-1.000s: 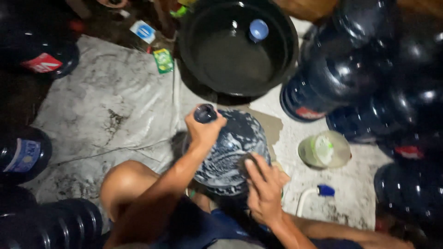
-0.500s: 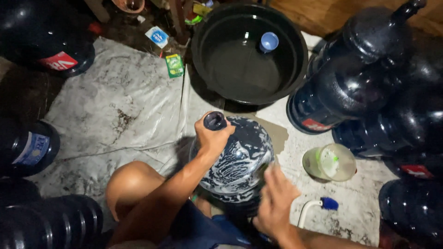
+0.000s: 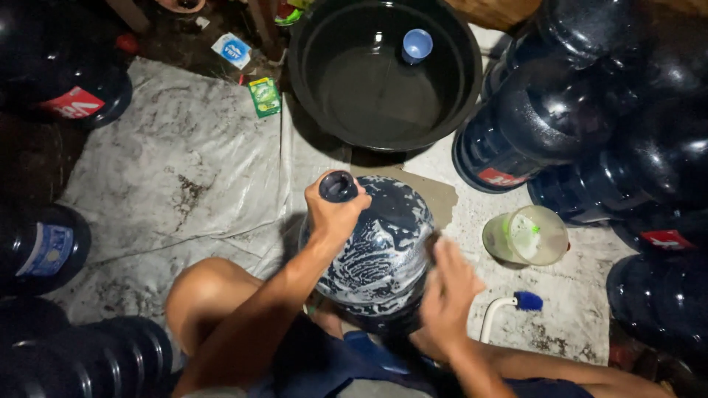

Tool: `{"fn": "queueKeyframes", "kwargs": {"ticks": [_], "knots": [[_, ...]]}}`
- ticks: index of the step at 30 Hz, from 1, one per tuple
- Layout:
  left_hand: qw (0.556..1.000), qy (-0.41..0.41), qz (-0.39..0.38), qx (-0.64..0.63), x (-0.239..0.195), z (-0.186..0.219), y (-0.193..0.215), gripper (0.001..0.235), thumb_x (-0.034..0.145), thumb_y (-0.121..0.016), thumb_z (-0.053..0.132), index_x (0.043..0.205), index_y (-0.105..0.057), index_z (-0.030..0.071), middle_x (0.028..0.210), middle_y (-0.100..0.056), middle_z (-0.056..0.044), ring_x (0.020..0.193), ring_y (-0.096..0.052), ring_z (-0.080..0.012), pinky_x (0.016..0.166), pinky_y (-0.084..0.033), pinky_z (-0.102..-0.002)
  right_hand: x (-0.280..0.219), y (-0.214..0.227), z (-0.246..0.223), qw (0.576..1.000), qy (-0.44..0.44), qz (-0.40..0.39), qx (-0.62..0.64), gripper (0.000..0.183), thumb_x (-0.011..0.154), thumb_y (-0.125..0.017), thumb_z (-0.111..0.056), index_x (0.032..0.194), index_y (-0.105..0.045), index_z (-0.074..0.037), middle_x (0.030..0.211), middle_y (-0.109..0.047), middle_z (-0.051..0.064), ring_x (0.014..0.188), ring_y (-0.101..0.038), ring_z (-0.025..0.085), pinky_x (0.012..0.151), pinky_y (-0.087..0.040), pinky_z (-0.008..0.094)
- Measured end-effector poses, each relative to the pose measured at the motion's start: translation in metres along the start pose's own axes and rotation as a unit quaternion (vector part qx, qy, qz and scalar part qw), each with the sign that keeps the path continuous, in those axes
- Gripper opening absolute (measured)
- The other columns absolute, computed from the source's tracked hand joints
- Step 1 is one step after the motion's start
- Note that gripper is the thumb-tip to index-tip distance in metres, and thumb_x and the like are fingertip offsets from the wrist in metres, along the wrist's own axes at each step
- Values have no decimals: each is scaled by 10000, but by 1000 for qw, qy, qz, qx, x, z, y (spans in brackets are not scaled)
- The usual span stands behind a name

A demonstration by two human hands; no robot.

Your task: The person scrubs the exterior of a large plastic carboy with a soapy sponge and their hands, rotating the bottle to reach different sides.

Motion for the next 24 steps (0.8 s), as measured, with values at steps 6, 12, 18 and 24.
{"fn": "queueKeyframes", "kwargs": {"ticks": [6,12,18,24], "knots": [[997,-76,25,-18,14,-17,8,204,455,-711,-58,557,-623,96,516,-610,-41,495,-606,-99,525,-491,-185,28,-5,-43,990,98,11,-101,449,814,-563,-119,1252,-607,-212,1274,-594,66,840,-559,255,740,-292,366],[996,-77,42,-26,0,-11,-4,194,480,-718,-45,595,-627,82,550,-621,-65,556,-618,-113,559,-494,-212,43,29,-61,981,100,-15,-167,434,826,-568,-136,1252,-618,-202,1193,-628,118,792,-561,319,720,-359,411],[997,-58,38,18,-29,9,-19,177,659,-815,181,729,-673,101,647,-670,-95,629,-645,-148,597,-506,-283,94,-23,-86,964,-11,-94,-247,479,902,-403,-334,1265,-553,-60,1170,-607,153,662,-637,381,711,-346,445],[998,-52,32,-21,-21,8,-6,195,682,-816,190,799,-704,80,694,-671,-89,701,-589,-90,645,-513,-271,79,-6,-119,979,72,-123,-145,456,935,-421,-240,1340,-490,-40,1280,-548,210,832,-653,400,760,-363,495]]}}
Point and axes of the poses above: each hand's wrist, its own x-axis towards the middle knuckle, its own y-axis out of the back of the hand, z = x × y, the point moved 3 cm from there along x, towards the middle knuckle
